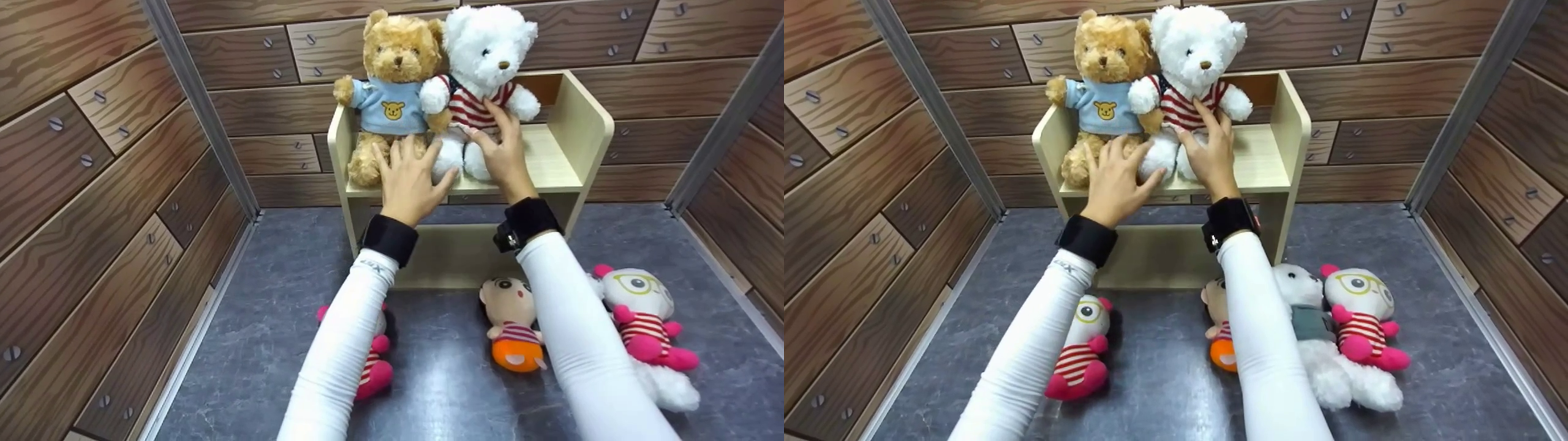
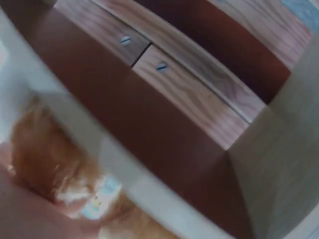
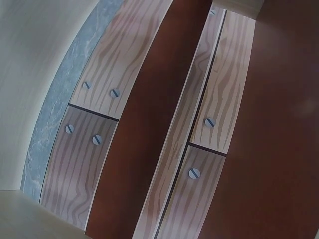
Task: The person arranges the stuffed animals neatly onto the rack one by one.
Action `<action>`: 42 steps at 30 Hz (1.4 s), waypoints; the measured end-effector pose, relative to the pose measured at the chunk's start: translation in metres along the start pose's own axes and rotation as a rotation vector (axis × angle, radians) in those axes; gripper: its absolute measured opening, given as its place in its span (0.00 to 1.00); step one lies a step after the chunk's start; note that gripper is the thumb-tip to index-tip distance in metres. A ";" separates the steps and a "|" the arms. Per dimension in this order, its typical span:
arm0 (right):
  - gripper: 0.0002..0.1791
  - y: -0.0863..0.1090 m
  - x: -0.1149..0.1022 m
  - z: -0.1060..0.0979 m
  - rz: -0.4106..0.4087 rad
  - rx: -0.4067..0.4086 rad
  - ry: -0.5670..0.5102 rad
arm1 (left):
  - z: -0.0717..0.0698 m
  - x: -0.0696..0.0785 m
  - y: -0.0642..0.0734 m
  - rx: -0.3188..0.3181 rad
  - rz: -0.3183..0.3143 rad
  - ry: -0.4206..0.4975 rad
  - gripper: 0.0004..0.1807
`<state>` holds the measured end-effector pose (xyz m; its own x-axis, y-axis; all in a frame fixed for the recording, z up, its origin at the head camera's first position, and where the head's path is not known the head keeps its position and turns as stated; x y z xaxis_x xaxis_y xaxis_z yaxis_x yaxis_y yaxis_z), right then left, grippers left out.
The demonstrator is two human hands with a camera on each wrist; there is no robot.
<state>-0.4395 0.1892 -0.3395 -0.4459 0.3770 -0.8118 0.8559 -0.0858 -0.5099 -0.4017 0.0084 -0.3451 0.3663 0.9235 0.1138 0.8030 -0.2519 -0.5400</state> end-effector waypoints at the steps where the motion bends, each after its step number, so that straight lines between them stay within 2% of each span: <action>1: 0.35 0.000 0.000 0.000 -0.002 0.002 -0.005 | 0.002 0.000 0.000 -0.006 -0.012 -0.024 0.33; 4: 0.34 -0.001 0.001 0.001 -0.012 0.019 -0.003 | 0.006 -0.001 0.000 0.007 -0.029 -0.068 0.31; 9: 0.34 -0.001 0.004 0.000 -0.025 0.067 0.000 | 0.008 -0.001 0.000 0.020 -0.032 -0.073 0.30; 14: 0.36 0.000 0.005 -0.001 -0.001 0.101 -0.019 | 0.009 -0.001 0.002 0.010 -0.029 -0.072 0.31; 19: 0.37 0.001 0.005 -0.002 -0.006 0.134 -0.089 | 0.010 0.001 0.003 -0.008 -0.023 -0.064 0.33; 21: 0.36 0.001 0.004 -0.002 -0.013 0.162 -0.076 | 0.010 0.001 0.003 -0.011 -0.024 -0.061 0.33; 23: 0.36 0.003 0.004 -0.001 -0.029 0.190 -0.016 | 0.009 0.001 0.002 -0.014 -0.027 -0.057 0.33; 25: 0.36 0.008 0.003 0.001 -0.083 0.201 0.078 | 0.009 0.000 0.002 -0.013 -0.030 -0.052 0.33; 31: 0.37 0.039 0.013 0.003 -0.410 0.173 0.325 | 0.006 -0.004 0.002 0.002 -0.027 -0.038 0.34; 33: 0.36 0.050 0.017 0.002 -0.462 0.167 0.368 | 0.005 -0.005 0.002 0.004 -0.029 -0.039 0.34; 37: 0.34 0.066 0.025 -0.003 -0.487 0.177 0.447 | 0.004 -0.006 0.002 0.000 -0.034 -0.041 0.34; 42: 0.26 0.084 0.034 -0.012 -0.421 0.254 0.572 | 0.009 -0.004 0.004 -0.011 -0.025 -0.010 0.34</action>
<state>-0.3799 0.2058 -0.4069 -0.4568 0.8393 -0.2949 0.5259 -0.0126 -0.8504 -0.4041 0.0062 -0.3549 0.3415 0.9324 0.1183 0.8169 -0.2322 -0.5280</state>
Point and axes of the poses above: each hand's wrist, its own y-axis away from the middle knuckle, its own z-axis out of the palm, x = y × z, the point moved 1 cm from there along -y, towards the middle knuckle, and after that the axes turned 2 degrees about -x, right-handed, at the moved point
